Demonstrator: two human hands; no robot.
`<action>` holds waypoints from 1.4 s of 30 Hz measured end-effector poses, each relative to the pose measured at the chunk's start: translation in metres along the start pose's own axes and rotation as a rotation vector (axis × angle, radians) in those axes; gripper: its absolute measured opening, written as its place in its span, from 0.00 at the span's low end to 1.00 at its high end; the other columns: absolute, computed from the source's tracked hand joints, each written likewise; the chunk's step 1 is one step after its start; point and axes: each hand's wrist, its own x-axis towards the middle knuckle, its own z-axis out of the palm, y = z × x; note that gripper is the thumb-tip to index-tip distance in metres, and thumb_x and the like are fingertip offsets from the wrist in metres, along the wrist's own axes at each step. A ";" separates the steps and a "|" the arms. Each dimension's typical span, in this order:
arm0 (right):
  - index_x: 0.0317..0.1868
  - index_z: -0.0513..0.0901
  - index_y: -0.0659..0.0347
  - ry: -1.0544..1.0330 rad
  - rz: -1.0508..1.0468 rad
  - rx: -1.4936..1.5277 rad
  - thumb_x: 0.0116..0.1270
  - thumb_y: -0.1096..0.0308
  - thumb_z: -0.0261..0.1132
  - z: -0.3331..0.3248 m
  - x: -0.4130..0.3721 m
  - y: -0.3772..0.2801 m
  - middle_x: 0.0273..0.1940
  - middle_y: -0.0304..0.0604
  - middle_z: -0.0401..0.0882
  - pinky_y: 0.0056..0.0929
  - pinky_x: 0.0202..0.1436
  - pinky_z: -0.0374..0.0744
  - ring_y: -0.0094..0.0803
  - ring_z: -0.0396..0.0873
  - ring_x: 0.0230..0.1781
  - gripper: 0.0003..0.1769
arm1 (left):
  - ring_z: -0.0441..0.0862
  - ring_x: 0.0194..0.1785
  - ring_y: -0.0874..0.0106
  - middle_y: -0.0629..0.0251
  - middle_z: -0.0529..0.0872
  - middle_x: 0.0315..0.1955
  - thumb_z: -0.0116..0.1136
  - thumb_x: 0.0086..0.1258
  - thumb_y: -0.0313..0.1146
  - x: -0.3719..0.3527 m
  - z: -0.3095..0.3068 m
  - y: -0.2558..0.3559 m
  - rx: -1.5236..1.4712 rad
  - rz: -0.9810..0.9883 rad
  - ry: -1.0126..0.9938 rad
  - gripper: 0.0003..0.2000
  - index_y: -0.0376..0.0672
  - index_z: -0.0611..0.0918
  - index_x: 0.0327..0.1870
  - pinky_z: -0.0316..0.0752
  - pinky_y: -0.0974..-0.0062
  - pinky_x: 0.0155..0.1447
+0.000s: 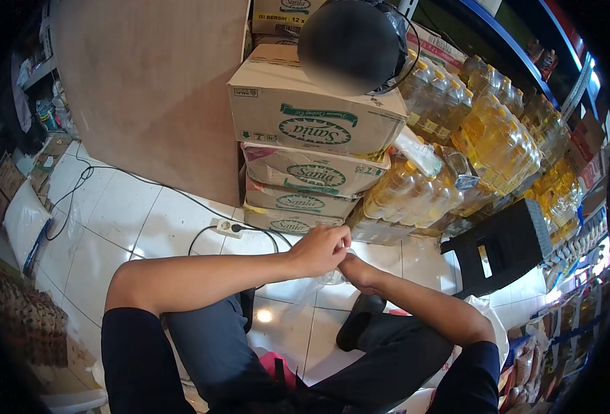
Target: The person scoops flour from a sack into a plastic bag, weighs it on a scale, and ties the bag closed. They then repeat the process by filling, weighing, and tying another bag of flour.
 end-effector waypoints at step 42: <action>0.60 0.65 0.68 1.189 -0.728 -0.208 0.60 0.59 0.62 -0.020 0.068 0.010 0.33 0.61 0.80 0.50 0.45 0.79 0.61 0.80 0.38 0.32 | 0.80 0.34 0.77 0.66 0.80 0.28 0.59 0.63 0.19 -0.029 0.032 0.082 -0.295 -0.131 -0.536 0.04 0.35 0.76 0.34 0.76 0.77 0.44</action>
